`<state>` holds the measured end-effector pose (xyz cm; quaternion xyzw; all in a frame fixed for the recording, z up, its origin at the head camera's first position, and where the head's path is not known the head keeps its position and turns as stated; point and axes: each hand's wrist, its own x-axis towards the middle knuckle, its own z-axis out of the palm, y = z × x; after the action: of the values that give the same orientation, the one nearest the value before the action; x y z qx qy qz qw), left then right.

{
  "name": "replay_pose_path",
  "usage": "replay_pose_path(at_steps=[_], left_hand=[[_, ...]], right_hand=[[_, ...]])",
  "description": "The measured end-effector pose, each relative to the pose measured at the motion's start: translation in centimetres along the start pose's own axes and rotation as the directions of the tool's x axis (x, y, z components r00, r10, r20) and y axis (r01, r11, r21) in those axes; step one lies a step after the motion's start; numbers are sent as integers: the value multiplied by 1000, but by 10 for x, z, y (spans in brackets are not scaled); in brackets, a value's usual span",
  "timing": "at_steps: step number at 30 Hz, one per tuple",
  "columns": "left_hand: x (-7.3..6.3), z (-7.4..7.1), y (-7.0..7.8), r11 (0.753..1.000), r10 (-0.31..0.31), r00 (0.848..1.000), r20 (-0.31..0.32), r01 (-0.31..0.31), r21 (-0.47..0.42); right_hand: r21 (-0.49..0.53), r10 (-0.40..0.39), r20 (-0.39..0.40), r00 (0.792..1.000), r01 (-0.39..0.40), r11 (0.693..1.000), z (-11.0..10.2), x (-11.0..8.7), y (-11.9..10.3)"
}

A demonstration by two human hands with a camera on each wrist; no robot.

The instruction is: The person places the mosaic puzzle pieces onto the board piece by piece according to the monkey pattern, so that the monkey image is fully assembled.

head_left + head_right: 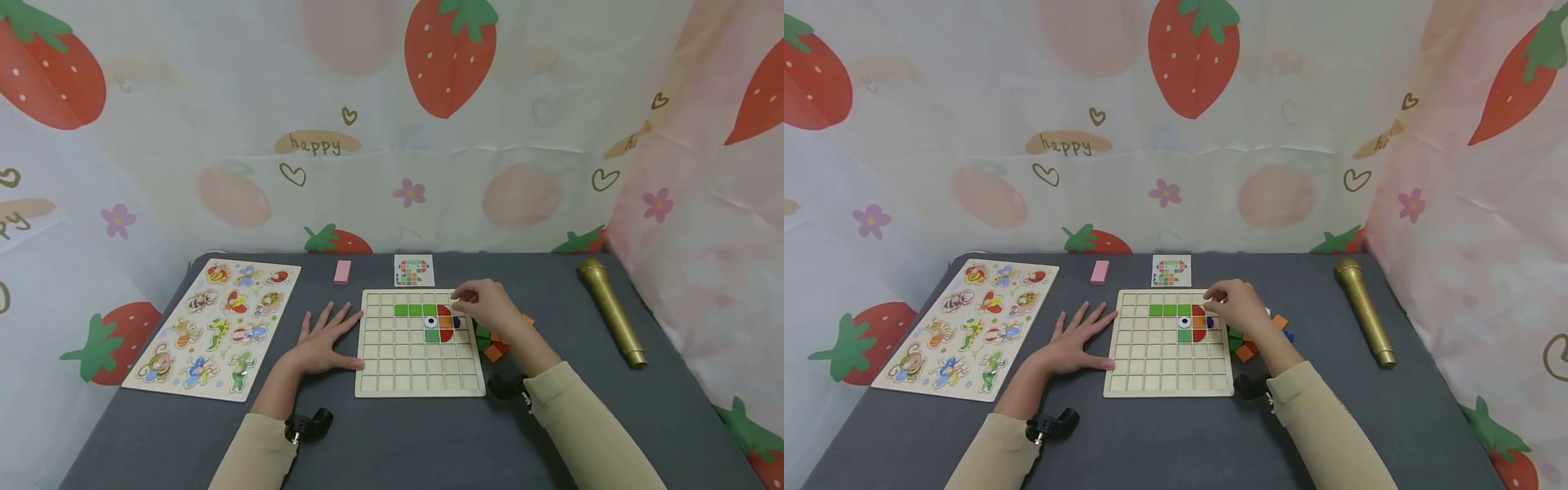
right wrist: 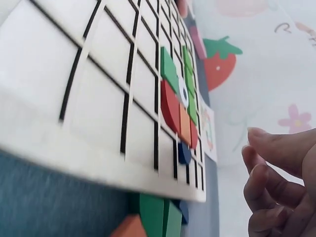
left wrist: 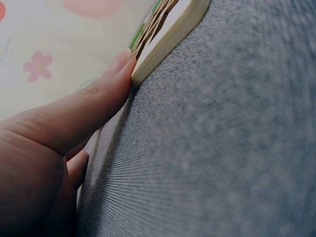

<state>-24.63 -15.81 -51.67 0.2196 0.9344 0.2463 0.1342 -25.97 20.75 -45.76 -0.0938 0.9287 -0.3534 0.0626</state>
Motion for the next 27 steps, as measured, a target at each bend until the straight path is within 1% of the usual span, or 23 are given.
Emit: replay_pose_path(at_steps=[3,5,12,16,19,22,24,27], left_hand=[[0,0,0,1000,-1,1000,2,1,1],[0,0,0,1000,-4,1000,2,4,4],[0,0,1,1000,-5,1000,-4,5,0],[0,0,2,1000,-2,1000,-5,2,-5],[0,0,2,1000,2,1000,-7,-2,-7],[-1,0,2,1000,4,1000,-7,-4,-8],[-1,0,2,1000,2,1000,-6,-2,-10],[0,1,2,1000,-1,1000,-3,1,-10]], right_hand=[[-19,20,0,1000,-20,1000,-7,-8,9],[-23,14,6,1000,-13,1000,-12,-13,15],[-7,-34,43,998,35,999,-25,-30,37],[15,-61,101,993,60,998,-31,-38,49],[-10,-69,160,985,72,997,-36,-44,57],[-62,-55,213,975,69,996,-38,-47,64],[-106,-47,235,971,73,992,-38,-48,67],[-140,-35,248,968,72,987,-38,-50,71]])
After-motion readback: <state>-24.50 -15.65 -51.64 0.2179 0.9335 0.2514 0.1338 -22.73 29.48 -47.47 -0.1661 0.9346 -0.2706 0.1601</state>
